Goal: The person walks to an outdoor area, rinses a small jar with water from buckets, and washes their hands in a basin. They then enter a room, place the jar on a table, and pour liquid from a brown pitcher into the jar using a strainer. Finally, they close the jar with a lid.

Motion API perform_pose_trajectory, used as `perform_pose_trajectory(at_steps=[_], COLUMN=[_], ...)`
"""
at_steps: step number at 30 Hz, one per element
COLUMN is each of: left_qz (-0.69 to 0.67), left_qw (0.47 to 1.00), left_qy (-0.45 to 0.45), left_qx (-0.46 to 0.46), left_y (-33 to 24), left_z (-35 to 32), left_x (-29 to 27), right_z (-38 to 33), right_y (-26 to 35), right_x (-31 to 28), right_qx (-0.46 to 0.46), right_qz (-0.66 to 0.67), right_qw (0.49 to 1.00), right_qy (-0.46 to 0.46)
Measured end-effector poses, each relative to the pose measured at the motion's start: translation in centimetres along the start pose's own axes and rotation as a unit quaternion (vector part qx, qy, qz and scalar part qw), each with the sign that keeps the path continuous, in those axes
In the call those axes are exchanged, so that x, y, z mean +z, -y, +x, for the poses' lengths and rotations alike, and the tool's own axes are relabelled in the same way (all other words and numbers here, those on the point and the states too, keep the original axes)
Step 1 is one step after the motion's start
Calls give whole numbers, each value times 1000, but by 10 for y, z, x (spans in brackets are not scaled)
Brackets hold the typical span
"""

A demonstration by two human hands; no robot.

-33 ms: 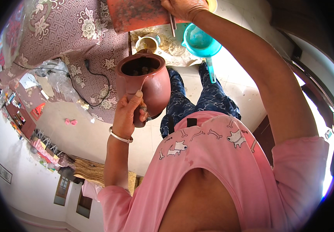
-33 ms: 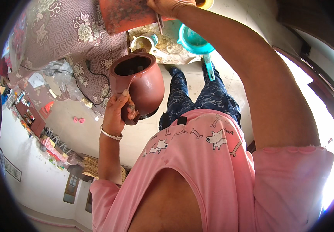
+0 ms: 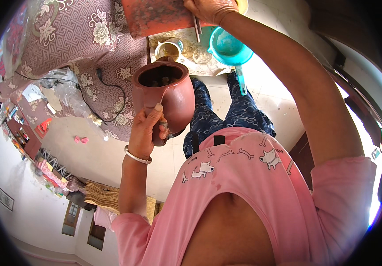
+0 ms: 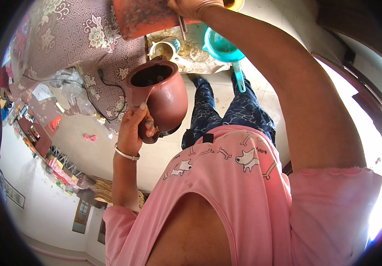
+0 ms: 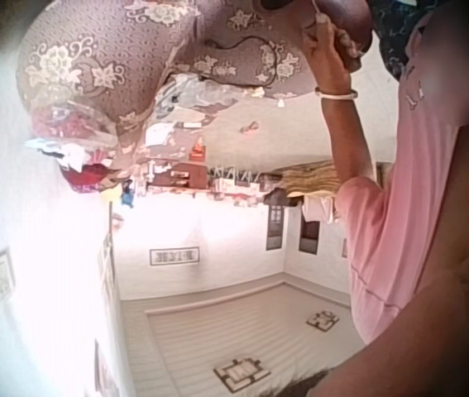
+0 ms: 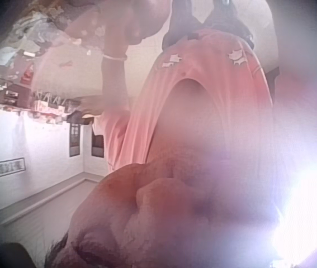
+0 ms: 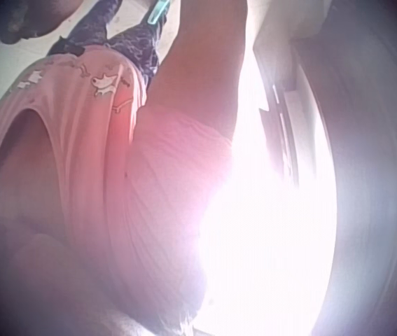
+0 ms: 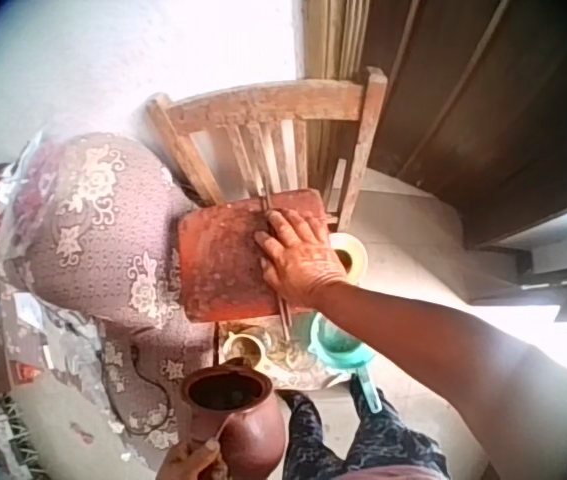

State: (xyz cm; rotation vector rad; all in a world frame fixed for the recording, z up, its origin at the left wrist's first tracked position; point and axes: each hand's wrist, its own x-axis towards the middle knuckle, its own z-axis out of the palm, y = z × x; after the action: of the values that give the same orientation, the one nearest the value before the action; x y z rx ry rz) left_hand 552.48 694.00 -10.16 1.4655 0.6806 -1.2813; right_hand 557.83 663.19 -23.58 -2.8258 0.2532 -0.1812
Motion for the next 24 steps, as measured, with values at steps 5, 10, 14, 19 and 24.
perform_pose_trajectory(at_steps=[5, 10, 14, 19, 24], left_qz=[2, 14, 8, 6, 21], left_qw=[1000, 1000, 1000, 1000, 1000], left_qy=[-12, 0, -3, -3, -9], left_qx=[-4, -2, -5, -9, -8], left_y=[-3, -6, -8, -9, -12], left_z=[2, 2, 2, 4, 4], left_x=[2, 5, 6, 5, 8], right_z=[0, 0, 0, 0, -1], right_y=[-2, -1, -1, -2, -3], right_x=[1, 1, -1, 1, 2], right_qx=[1, 10, 9, 3, 2], right_qz=[2, -7, -2, 1, 7], right_qw=[1000, 1000, 1000, 1000, 1000], right_qy=[-1, 14, 19, 14, 6])
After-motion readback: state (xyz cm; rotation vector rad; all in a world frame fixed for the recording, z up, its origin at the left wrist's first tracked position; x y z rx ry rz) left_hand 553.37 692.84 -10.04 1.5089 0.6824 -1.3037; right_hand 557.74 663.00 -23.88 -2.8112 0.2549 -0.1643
